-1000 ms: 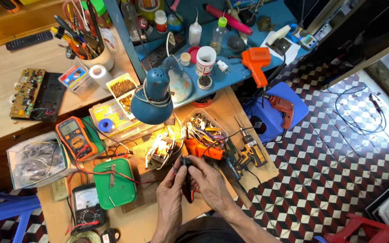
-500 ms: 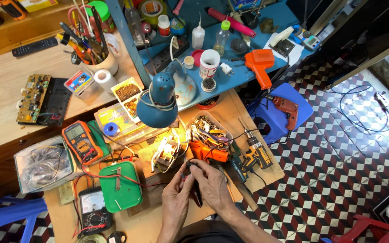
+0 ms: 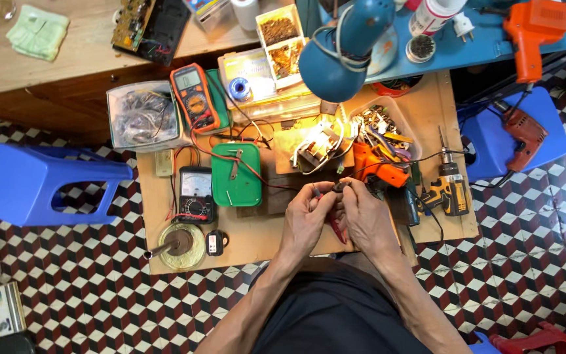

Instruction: The person works at a cluttered workbench, handling a small motor assembly and testing it with a multimeter. They use a heat gun to apply heat to a wire connection and continue adjusting the motor and wires throughout the clip.

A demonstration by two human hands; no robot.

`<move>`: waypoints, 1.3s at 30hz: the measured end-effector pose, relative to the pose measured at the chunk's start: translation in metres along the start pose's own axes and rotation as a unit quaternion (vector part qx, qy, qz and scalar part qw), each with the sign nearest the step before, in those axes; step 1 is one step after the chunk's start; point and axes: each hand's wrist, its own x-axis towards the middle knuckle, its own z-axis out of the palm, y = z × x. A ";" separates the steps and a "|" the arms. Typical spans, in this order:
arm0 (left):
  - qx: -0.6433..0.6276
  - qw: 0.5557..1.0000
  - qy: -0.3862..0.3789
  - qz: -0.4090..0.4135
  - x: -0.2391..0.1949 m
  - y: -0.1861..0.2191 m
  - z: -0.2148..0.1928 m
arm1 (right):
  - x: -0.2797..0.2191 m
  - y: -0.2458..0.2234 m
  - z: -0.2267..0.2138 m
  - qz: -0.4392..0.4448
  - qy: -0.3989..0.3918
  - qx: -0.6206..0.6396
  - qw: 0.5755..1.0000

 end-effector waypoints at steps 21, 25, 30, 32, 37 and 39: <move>0.215 0.972 0.064 0.063 -0.005 0.028 -0.021 | -0.003 0.009 0.017 -0.214 0.087 -0.169 0.958; 0.277 0.949 0.090 0.116 -0.009 0.035 -0.020 | -0.004 0.006 0.019 -0.281 0.092 -0.181 0.938; 0.286 0.950 0.110 0.063 -0.010 0.042 -0.022 | -0.002 0.007 0.026 -0.326 0.106 -0.251 0.905; 0.289 0.948 0.109 0.076 -0.012 0.043 -0.024 | -0.002 0.010 0.028 -0.335 0.103 -0.261 0.899; 0.311 0.941 0.104 0.081 -0.014 0.047 -0.027 | 0.000 0.012 0.029 -0.334 0.080 -0.285 0.895; 0.316 0.941 0.107 0.064 -0.013 0.046 -0.027 | -0.002 0.010 0.030 -0.345 0.080 -0.277 0.893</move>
